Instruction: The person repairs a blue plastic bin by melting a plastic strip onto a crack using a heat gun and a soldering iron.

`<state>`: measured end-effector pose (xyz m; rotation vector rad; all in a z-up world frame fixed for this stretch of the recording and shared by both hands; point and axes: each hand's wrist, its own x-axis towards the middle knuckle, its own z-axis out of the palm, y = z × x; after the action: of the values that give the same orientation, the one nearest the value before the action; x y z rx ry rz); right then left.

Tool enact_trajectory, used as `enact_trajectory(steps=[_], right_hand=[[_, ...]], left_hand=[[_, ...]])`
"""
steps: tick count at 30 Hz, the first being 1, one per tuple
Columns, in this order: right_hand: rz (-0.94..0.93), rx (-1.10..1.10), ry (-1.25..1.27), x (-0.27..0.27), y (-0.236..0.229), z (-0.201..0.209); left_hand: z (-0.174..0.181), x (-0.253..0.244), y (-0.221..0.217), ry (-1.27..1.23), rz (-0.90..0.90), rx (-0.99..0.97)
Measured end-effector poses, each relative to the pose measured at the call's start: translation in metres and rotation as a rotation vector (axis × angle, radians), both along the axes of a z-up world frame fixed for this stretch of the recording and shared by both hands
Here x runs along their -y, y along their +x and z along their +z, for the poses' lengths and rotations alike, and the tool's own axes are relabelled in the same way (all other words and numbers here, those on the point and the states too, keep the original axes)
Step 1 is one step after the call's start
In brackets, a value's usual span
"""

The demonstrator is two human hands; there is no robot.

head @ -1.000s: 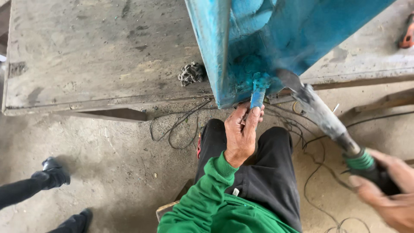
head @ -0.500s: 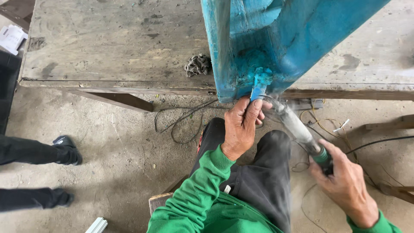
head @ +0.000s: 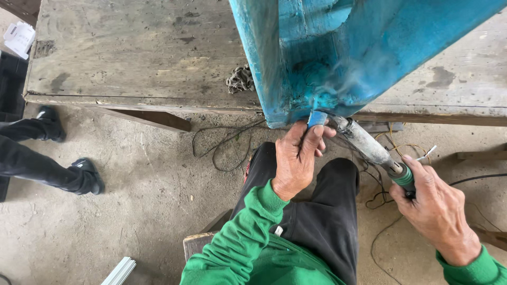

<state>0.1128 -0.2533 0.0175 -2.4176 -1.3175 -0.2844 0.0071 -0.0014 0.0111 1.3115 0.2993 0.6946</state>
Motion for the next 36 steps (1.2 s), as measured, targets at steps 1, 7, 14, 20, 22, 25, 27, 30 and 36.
enact_trajectory(steps=[1, 7, 14, 20, 22, 25, 27, 30, 36], right_hand=[[-0.007, 0.003, -0.009, -0.001, 0.000, -0.001], [-0.026, 0.054, -0.057, -0.004, 0.001, -0.004], [-0.049, 0.099, -0.083, -0.010, -0.001, -0.005], [-0.083, 0.104, -0.097, -0.012, -0.006, -0.003], [-0.091, 0.106, -0.105, -0.012, -0.007, -0.003], [-0.090, 0.103, -0.112, -0.011, -0.007, -0.002], [-0.088, 0.101, -0.112, -0.010, -0.006, -0.003], [-0.071, 0.104, -0.113, -0.010, -0.005, -0.003], [-0.085, 0.099, -0.116, -0.011, -0.006, -0.003]], left_hand=[[0.000, 0.000, 0.000, 0.002, 0.000, 0.000], [0.001, -0.002, 0.000, 0.017, -0.002, -0.004], [0.000, -0.003, 0.000, -0.002, -0.006, -0.014], [0.001, -0.001, -0.001, -0.018, -0.001, 0.001], [0.000, -0.002, 0.000, -0.015, 0.002, 0.006], [-0.001, -0.002, -0.001, -0.003, 0.008, 0.006], [-0.003, -0.003, -0.001, -0.001, 0.009, -0.006], [-0.003, -0.003, -0.001, -0.017, 0.002, 0.010], [-0.003, -0.003, -0.002, -0.030, 0.000, 0.010]])
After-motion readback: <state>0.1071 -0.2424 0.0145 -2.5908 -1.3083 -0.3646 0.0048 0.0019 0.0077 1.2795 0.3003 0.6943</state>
